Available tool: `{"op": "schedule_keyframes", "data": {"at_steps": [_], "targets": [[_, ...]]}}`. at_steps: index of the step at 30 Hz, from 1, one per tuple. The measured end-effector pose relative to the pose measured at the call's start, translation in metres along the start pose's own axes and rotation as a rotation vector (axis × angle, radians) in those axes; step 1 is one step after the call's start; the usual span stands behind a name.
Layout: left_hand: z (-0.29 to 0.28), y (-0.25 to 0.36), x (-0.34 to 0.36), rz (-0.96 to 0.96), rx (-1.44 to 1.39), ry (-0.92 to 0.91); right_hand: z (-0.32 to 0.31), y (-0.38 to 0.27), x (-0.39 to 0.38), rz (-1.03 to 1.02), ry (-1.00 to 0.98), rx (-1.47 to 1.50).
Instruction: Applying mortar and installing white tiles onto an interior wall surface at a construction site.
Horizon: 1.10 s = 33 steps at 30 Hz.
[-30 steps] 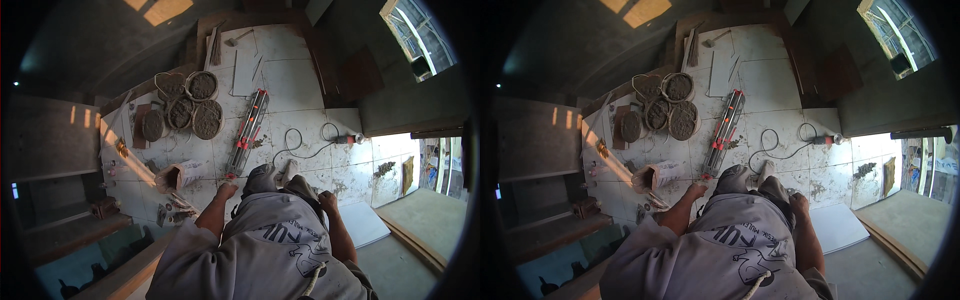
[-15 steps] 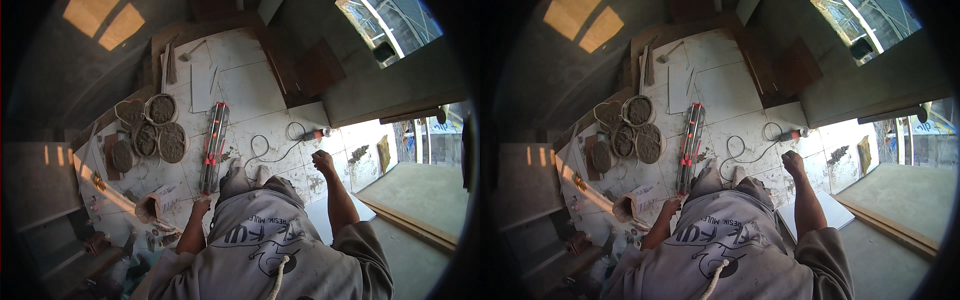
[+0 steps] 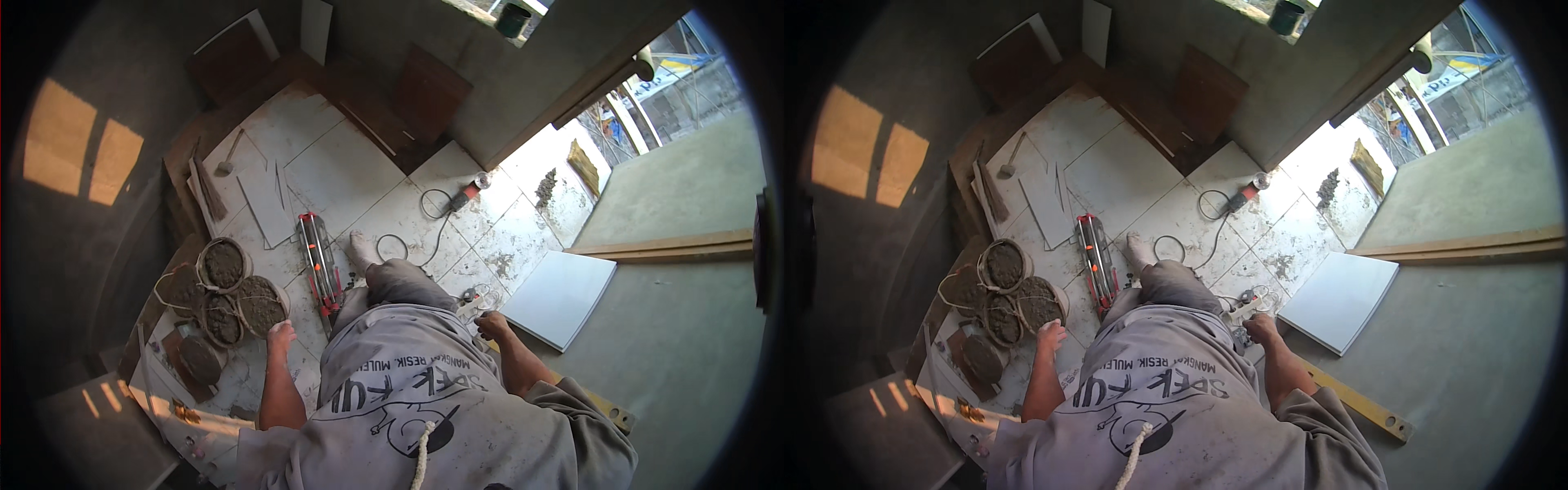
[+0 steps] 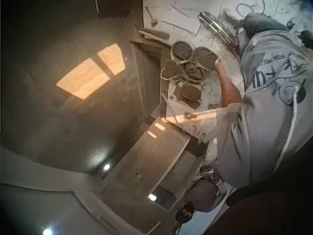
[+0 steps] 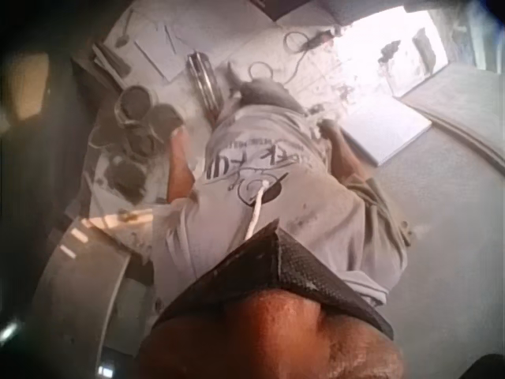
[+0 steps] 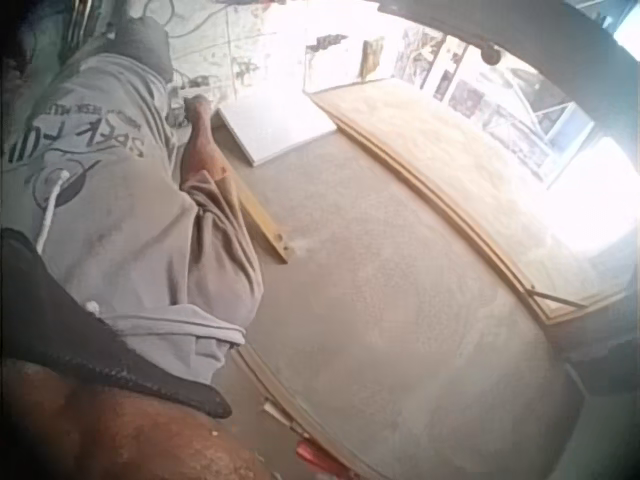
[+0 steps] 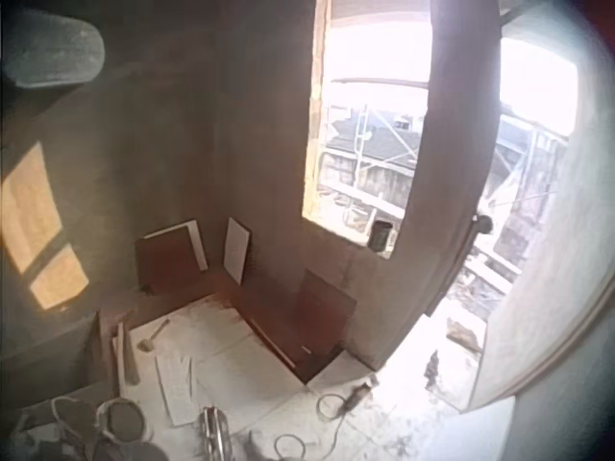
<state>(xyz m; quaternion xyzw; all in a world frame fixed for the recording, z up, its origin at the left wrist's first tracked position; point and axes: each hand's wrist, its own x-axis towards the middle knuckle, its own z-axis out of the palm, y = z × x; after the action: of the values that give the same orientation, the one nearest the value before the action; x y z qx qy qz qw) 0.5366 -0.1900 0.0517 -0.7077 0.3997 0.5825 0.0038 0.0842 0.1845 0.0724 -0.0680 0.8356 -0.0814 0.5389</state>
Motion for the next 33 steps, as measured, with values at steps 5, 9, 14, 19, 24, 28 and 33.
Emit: {"op": "schedule_keyframes", "data": {"at_steps": [5, 9, 14, 19, 24, 28, 33], "targets": [[0.057, 0.041, -0.028, 0.082, 0.150, -0.161, -0.008, -0.005, -0.011, 0.061, 0.192, 0.242], [0.052, 0.039, -0.031, 0.168, 0.336, -0.323, -0.021, -0.043, -0.022, 0.018, 0.257, 0.331], [0.015, 0.026, 0.004, 0.032, 0.202, -0.169, -0.015, -0.074, -0.040, -0.138, 0.279, 0.231], [-0.001, 0.046, -0.004, 0.070, 0.049, -0.085, -0.011, -0.063, -0.045, -0.005, 0.211, 0.246], [0.006, 0.032, -0.010, -0.017, 0.057, -0.109, -0.021, -0.042, -0.025, 0.090, 0.150, 0.238], [0.010, 0.003, -0.022, -0.100, 0.098, -0.060, -0.028, -0.073, -0.025, 0.009, 0.184, 0.287], [0.020, -0.023, 0.027, 0.109, 0.462, -0.095, -0.038, -0.099, -0.055, -0.088, 0.197, 0.259]]}}
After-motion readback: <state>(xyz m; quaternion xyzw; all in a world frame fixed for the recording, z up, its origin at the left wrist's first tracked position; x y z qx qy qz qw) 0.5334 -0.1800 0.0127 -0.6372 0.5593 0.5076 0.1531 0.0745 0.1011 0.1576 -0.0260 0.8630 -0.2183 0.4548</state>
